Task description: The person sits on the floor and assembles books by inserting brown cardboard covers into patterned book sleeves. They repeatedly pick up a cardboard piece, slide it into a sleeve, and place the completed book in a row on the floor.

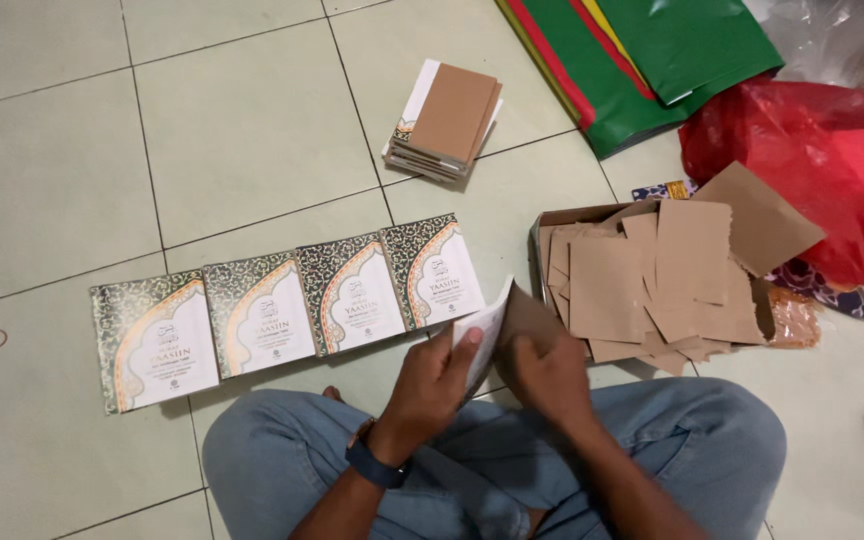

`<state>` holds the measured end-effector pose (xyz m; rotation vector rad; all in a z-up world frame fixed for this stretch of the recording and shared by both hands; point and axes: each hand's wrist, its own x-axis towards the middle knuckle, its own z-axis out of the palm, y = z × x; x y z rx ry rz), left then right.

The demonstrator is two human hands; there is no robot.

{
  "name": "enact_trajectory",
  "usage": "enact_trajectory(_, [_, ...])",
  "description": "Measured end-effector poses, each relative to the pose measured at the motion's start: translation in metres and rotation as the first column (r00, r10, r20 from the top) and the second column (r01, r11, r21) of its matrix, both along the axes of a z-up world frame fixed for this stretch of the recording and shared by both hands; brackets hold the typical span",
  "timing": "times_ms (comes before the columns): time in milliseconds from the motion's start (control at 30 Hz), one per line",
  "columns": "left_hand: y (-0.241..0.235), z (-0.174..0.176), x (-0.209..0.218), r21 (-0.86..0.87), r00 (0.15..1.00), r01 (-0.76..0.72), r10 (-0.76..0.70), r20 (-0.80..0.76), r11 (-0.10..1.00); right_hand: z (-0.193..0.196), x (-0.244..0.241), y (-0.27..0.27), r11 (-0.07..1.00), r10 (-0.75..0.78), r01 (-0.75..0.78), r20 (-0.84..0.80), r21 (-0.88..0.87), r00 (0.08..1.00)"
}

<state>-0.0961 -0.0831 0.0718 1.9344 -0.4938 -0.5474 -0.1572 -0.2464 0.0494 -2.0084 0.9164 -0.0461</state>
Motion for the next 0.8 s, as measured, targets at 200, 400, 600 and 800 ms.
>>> enact_trajectory(200, [0.001, 0.05, 0.01, -0.256, 0.954, -0.243, 0.183, -0.237, 0.936, 0.01, 0.0, -0.024, 0.819, -0.347, 0.221, 0.15, 0.53, 0.926])
enact_trajectory(400, [0.003, 0.013, 0.009, -0.326, 0.918, -0.382, 0.313, -0.245, 0.865, 0.038, 0.009, -0.015, 0.658, -0.48, 0.329, 0.041, 0.677, 0.876])
enact_trajectory(600, [0.024, -0.055, 0.021, -0.558, 0.762, -0.645, 0.496, -0.416, 0.523, 0.045, 0.017, -0.026, 0.571, -0.674, 0.461, 0.067, 0.679, 0.736])
enact_trajectory(800, [0.025, -0.007, 0.035, -0.502, 0.555, -0.828, 0.497, -0.667, 0.251, -0.035, 0.016, -0.083, 0.193, -0.959, 0.584, 0.027, 0.789, 0.281])
